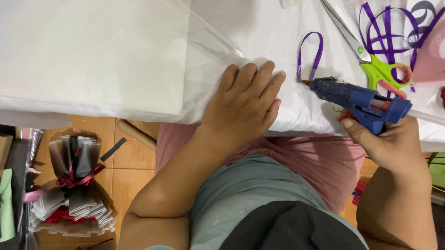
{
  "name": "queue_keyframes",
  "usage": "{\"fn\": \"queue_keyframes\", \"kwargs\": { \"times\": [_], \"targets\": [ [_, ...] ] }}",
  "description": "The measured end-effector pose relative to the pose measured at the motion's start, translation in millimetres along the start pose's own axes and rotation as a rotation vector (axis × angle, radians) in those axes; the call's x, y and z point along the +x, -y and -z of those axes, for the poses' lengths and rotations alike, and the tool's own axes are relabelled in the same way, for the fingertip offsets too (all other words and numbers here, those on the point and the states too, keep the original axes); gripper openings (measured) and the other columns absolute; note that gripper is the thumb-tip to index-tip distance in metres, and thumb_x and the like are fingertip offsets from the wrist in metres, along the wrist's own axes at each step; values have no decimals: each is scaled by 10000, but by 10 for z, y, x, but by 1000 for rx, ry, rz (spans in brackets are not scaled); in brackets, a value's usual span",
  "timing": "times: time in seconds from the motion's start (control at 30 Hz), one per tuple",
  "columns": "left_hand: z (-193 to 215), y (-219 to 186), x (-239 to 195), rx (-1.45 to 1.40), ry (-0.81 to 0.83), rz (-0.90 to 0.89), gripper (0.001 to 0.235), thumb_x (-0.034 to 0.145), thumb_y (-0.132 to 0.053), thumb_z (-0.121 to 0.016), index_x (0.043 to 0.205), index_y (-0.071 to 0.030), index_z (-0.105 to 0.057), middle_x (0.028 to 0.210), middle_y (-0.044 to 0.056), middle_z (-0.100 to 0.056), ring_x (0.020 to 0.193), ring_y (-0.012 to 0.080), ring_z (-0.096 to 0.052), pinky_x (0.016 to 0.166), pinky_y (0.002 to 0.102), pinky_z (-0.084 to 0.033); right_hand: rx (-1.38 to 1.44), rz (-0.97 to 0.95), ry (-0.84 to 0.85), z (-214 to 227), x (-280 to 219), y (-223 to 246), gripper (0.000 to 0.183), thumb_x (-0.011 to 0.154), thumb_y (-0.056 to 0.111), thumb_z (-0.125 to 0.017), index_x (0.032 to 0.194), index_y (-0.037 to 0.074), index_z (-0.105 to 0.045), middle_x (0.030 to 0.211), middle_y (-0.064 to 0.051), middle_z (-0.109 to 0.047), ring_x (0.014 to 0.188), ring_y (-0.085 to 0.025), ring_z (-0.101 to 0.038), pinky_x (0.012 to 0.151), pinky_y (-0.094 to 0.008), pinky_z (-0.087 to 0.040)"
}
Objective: The person assembles a decorative bow by applying hot glue to a white wrapped item, then attaching and trimming purple ribbon loops. They use a hot glue gun to secure the ribbon and scissors to trim the ends.
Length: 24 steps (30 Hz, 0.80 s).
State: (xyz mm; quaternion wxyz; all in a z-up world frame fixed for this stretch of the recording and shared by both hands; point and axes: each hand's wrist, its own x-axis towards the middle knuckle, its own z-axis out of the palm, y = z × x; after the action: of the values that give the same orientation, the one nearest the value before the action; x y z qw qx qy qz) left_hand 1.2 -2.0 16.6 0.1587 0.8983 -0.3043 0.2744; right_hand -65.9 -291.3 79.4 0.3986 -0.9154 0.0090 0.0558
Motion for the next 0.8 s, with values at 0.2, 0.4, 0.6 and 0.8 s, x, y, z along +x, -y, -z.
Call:
{"fn": "queue_keyframes", "kwargs": {
  "times": [0.2, 0.4, 0.6, 0.8],
  "targets": [
    [3, -1, 8, 14, -6, 5, 386, 930, -380, -688, 1249, -163, -694, 1269, 17, -608, 1062, 216, -534, 944, 385, -448, -26, -25, -30, -19, 97, -36, 83, 1015, 79, -727, 1053, 7, -707, 898, -43, -655, 825, -118, -569, 780, -257, -489],
    [1, -4, -5, 16, 2, 8, 404, 937, -406, -691, 1260, -163, -698, 1287, 24, -608, 1083, 226, -538, 968, 398, -452, 30, -62, -43, -46, 185, -20, 85, 1037, 70, -718, 1024, 3, -666, 873, -64, -651, 662, -138, -561, 648, -251, -489],
    [3, -6, 1, 20, -12, 10, 382, 927, -388, -690, 1243, -173, -704, 1269, 11, -613, 1072, 216, -541, 961, 386, -450, -47, -42, -29, 3, 82, -48, 97, 1018, 85, -738, 1038, -3, -701, 843, -50, -636, 772, -120, -555, 733, -263, -478],
    [0, -5, 12, -10, -16, 11, 370, 927, -351, -679, 1240, -154, -688, 1265, 23, -604, 1055, 220, -533, 945, 385, -445, -83, -2, -24, 18, 71, -101, 100, 1010, 110, -745, 1053, 25, -715, 956, -26, -666, 901, -123, -583, 828, -274, -492]
  ]
}}
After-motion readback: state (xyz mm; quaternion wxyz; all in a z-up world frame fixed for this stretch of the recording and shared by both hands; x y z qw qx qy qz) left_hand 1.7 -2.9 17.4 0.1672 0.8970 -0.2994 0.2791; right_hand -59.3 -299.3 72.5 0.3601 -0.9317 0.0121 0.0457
